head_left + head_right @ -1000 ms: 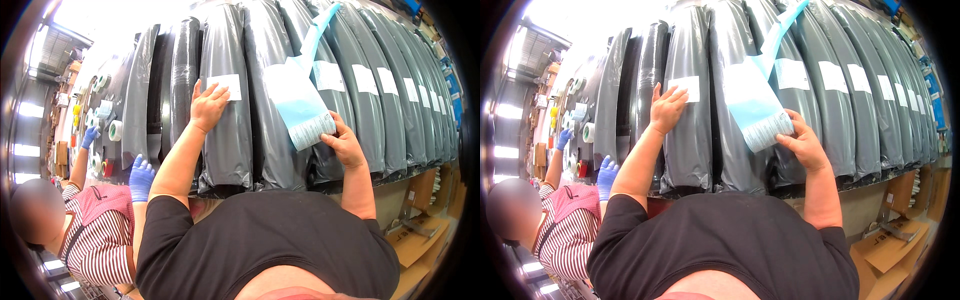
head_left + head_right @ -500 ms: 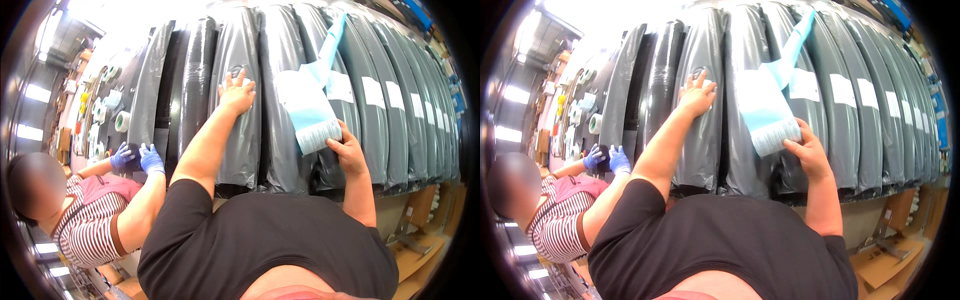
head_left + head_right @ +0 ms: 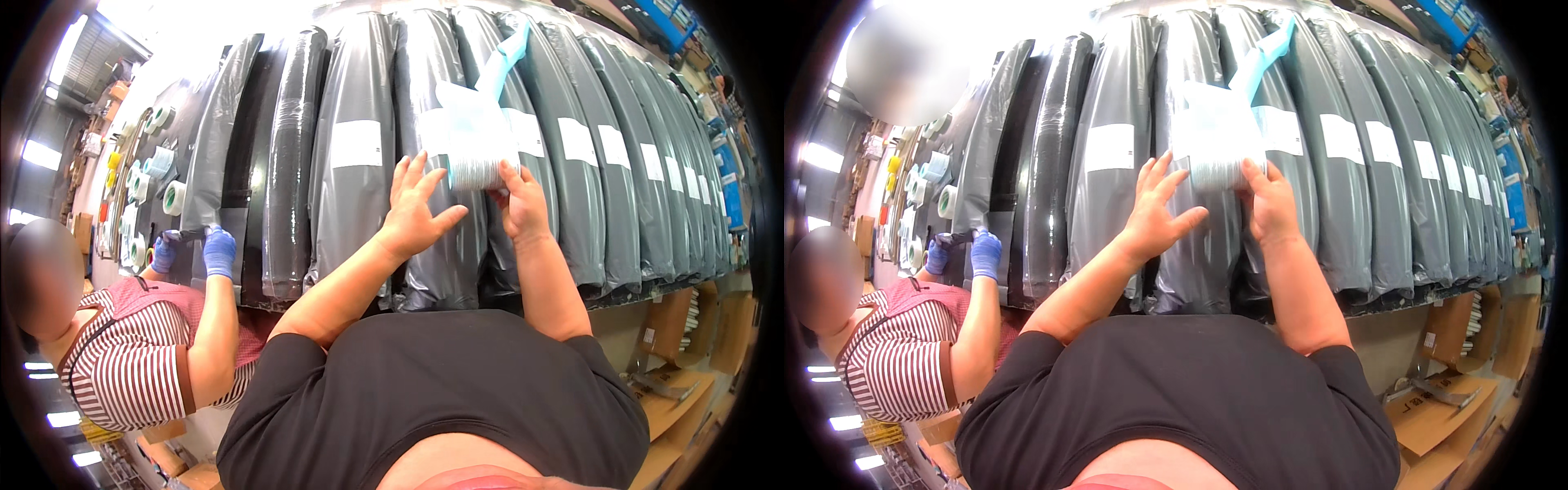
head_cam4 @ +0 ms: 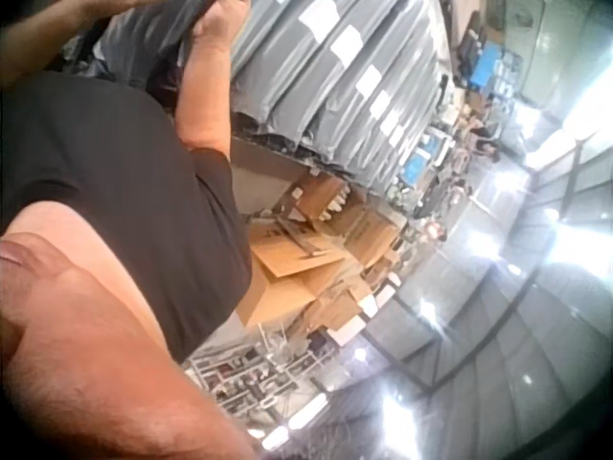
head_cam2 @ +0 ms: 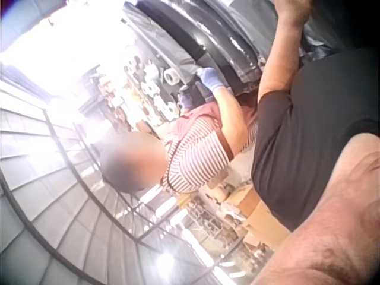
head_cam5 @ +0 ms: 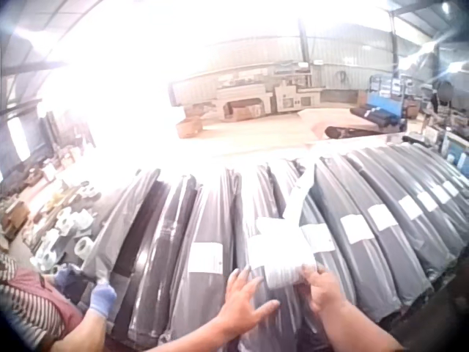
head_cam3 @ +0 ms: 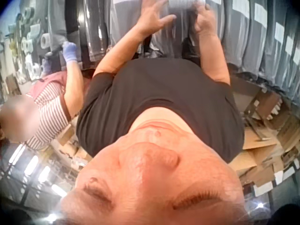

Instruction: The person labels long cylindrical items wrapped in gray plastic by peeling white adhesive labels from a roll and applying them to each package, then turns to a different table to write on paper documents and sort label strips.

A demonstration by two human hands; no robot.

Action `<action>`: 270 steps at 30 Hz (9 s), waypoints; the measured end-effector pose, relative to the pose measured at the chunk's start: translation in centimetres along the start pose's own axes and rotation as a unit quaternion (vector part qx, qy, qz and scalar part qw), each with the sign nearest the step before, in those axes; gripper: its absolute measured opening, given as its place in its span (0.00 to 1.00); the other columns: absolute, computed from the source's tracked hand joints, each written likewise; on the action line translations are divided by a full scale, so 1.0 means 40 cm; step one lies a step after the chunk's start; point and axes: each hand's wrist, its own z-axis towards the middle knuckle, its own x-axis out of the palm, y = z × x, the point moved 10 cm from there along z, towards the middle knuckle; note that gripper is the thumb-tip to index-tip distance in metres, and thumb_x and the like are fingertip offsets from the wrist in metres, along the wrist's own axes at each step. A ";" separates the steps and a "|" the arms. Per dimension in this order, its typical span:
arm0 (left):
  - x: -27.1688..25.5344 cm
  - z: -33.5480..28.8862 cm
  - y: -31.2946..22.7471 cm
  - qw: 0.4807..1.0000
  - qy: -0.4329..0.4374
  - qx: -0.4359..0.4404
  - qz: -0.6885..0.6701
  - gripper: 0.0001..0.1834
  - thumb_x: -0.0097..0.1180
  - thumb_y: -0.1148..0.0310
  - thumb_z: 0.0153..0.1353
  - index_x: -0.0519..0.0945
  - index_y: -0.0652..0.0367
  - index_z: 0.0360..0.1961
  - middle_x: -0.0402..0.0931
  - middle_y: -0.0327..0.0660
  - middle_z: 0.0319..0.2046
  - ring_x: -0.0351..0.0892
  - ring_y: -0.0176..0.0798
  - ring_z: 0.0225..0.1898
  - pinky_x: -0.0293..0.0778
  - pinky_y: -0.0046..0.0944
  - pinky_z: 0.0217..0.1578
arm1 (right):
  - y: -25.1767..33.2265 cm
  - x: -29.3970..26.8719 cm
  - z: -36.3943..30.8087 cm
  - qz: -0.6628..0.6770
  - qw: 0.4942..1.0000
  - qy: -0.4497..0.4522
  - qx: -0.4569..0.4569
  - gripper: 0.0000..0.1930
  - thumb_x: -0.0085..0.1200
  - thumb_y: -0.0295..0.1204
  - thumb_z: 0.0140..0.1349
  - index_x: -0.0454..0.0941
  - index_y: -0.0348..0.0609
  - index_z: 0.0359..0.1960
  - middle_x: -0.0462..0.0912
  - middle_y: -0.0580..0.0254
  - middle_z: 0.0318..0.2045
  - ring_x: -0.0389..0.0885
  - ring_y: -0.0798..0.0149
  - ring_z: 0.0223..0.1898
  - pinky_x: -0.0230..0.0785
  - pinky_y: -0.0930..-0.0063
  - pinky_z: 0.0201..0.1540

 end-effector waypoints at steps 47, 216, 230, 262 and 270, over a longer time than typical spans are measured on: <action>-0.845 -2.575 0.293 0.756 -0.493 -0.430 -0.030 0.19 0.67 0.69 0.57 0.82 0.61 0.50 0.77 0.48 0.59 0.72 0.51 0.64 0.66 0.47 0.65 | -1.385 1.170 -1.883 -0.366 0.341 0.866 0.005 0.16 0.60 0.39 0.63 0.82 0.41 0.47 0.83 0.53 0.42 0.83 0.55 0.43 0.75 0.62 0.48; -2.807 -1.168 2.991 0.893 -0.089 -0.248 -0.365 0.44 0.51 0.85 0.64 0.39 0.71 0.74 0.61 0.55 0.67 0.68 0.44 0.64 0.67 0.41 0.64 | -2.307 3.214 -0.247 -0.457 0.857 0.057 -0.230 0.07 0.59 0.20 0.56 0.82 0.39 0.37 0.84 0.56 0.34 0.83 0.61 0.33 0.75 0.72 0.37; -2.804 -1.162 2.987 0.884 -0.075 -0.284 -0.363 0.44 0.53 0.84 0.64 0.37 0.75 0.73 0.59 0.57 0.68 0.68 0.44 0.65 0.69 0.38 0.63 | -2.300 3.228 -0.247 -0.478 0.841 0.071 -0.243 0.07 0.58 0.20 0.56 0.81 0.38 0.37 0.83 0.55 0.33 0.81 0.60 0.31 0.75 0.72 0.36; -2.808 -1.173 3.006 0.916 -0.087 -0.261 -0.292 0.43 0.56 0.82 0.62 0.44 0.75 0.73 0.64 0.56 0.66 0.75 0.41 0.56 0.75 0.37 0.54 | -2.292 3.364 -0.337 -0.590 0.706 0.258 -0.294 0.20 0.66 0.27 0.53 0.80 0.45 0.49 0.85 0.53 0.45 0.81 0.46 0.50 0.74 0.60 0.52; -2.810 -1.168 3.003 0.916 -0.092 -0.252 -0.299 0.43 0.56 0.82 0.62 0.45 0.75 0.72 0.65 0.56 0.65 0.77 0.40 0.54 0.77 0.36 0.51 | -2.373 3.331 -0.438 -0.674 0.643 0.273 -0.240 0.24 0.70 0.32 0.47 0.80 0.56 0.50 0.82 0.62 0.54 0.73 0.53 0.63 0.58 0.42 0.67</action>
